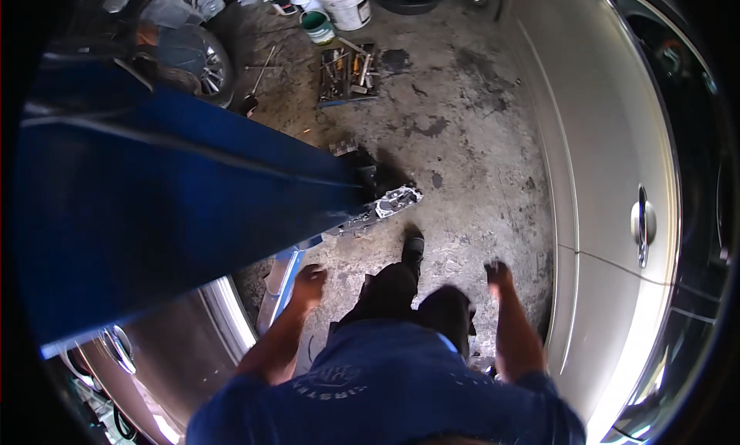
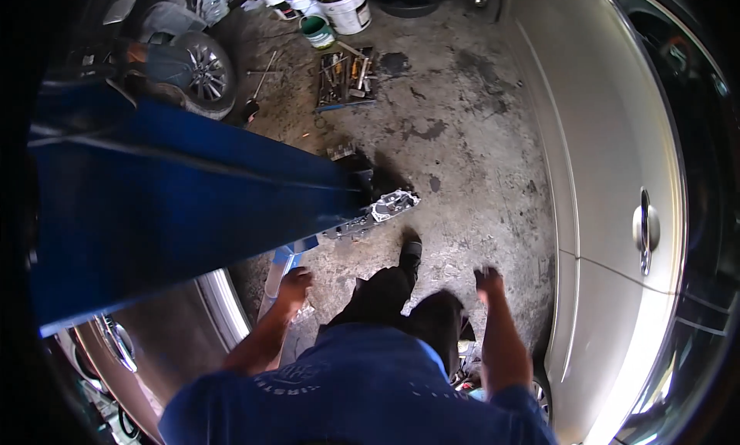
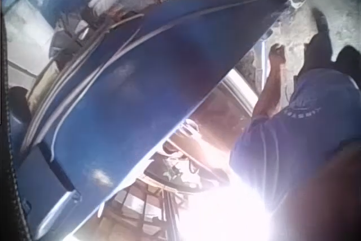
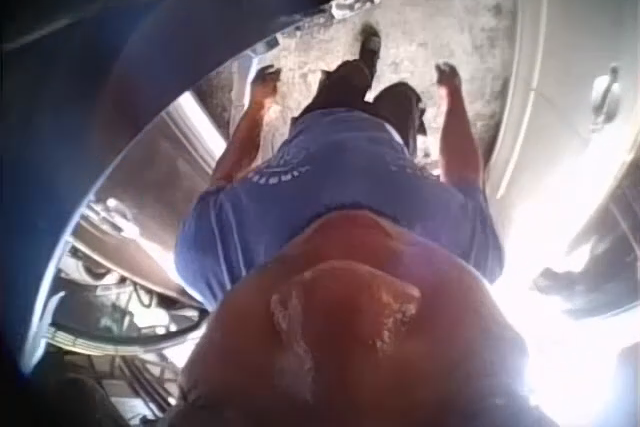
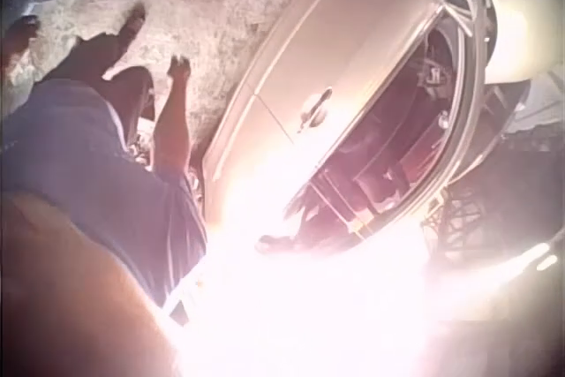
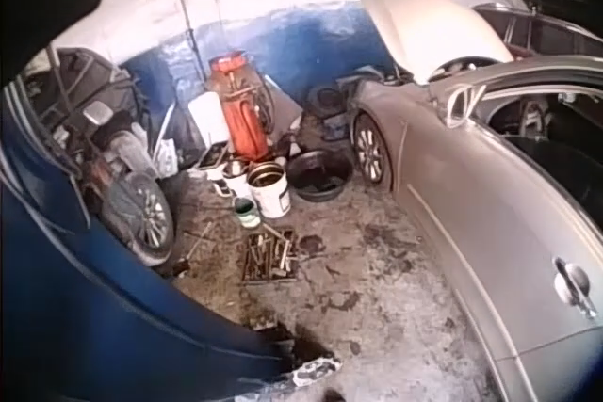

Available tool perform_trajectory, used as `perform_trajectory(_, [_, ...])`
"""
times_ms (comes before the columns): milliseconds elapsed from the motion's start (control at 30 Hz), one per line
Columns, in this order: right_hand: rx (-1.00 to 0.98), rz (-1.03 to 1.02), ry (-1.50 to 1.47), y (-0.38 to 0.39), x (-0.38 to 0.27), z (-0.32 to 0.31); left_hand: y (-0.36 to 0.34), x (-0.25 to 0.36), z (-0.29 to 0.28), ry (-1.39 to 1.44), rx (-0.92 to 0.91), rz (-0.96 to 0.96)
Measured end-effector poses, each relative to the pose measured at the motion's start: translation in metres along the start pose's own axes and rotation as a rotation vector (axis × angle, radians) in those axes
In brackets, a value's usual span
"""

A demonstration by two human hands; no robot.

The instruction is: Replacing and cleaning an engine component in a car service bay.

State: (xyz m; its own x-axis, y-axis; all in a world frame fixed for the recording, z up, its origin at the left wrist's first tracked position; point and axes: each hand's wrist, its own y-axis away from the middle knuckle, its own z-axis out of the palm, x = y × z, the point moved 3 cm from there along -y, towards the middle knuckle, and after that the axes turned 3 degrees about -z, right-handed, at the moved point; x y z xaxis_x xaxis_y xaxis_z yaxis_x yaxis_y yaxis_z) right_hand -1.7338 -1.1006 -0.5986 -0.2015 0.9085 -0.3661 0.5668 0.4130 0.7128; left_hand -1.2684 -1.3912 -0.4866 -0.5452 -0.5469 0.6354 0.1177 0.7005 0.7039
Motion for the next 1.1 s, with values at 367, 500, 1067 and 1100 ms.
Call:
perform_trajectory(367, [-0.289,-0.582,0.284,-0.337,-0.506,0.050,0.064,0.251,-0.060,0.534,0.655,0.829])
perform_trajectory(500, [-0.436,-0.702,0.430,-0.396,-0.628,0.129,-0.045,0.286,-0.049,0.552,0.793,0.742])
perform_trajectory(1067, [-0.631,-0.447,-0.060,-0.743,-0.804,0.436,-0.421,0.175,-0.020,0.693,1.145,0.347])
perform_trajectory(1100, [-0.648,-0.372,-0.129,-0.776,-0.809,0.438,-0.441,0.164,-0.015,0.730,1.134,0.353])
